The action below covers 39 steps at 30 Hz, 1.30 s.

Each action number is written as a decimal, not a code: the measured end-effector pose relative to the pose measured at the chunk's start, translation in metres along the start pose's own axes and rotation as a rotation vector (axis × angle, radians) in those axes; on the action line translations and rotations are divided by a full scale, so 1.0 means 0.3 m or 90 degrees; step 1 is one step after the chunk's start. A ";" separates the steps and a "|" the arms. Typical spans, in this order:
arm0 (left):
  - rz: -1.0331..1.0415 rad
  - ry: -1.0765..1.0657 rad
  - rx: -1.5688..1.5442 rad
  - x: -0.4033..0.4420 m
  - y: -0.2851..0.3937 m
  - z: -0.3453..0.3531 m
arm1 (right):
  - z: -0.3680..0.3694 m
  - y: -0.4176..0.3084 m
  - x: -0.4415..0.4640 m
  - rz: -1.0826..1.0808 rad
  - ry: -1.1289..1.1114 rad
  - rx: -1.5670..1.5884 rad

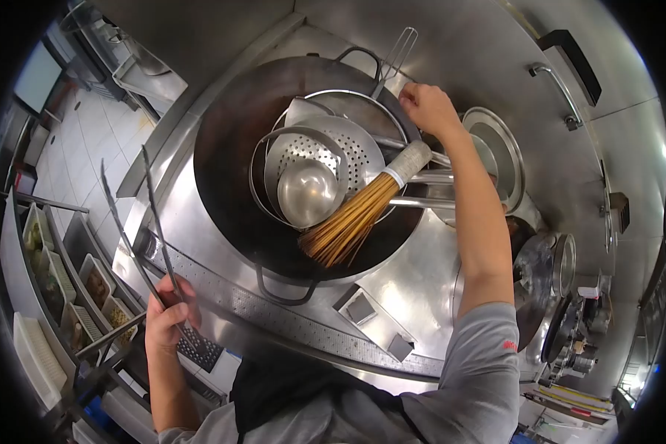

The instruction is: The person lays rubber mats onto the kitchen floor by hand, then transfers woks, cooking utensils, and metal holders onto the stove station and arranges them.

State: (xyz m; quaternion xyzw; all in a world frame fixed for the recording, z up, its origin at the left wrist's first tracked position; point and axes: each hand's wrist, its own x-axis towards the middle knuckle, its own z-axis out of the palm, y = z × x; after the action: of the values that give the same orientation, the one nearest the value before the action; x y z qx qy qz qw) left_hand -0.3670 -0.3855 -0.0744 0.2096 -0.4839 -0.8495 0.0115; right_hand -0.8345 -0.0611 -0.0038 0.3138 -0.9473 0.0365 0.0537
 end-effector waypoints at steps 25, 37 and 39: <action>0.025 -0.110 -0.066 -0.189 -0.024 0.042 | -0.029 -0.312 -0.978 0.164 -0.293 0.118; -0.275 -0.244 -0.023 -0.313 -0.365 0.459 | 0.058 -0.103 -0.903 0.024 0.092 -0.355; -0.335 -0.326 -0.096 -0.331 -0.407 0.514 | 0.011 -0.113 -0.914 0.083 -0.117 -0.324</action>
State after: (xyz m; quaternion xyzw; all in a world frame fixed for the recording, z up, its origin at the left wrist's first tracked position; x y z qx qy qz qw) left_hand -0.3107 -0.1726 -0.0726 0.1058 -0.3365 -0.8818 -0.3131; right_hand -0.5959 0.0734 -0.0401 0.2304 -0.9451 -0.2279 0.0422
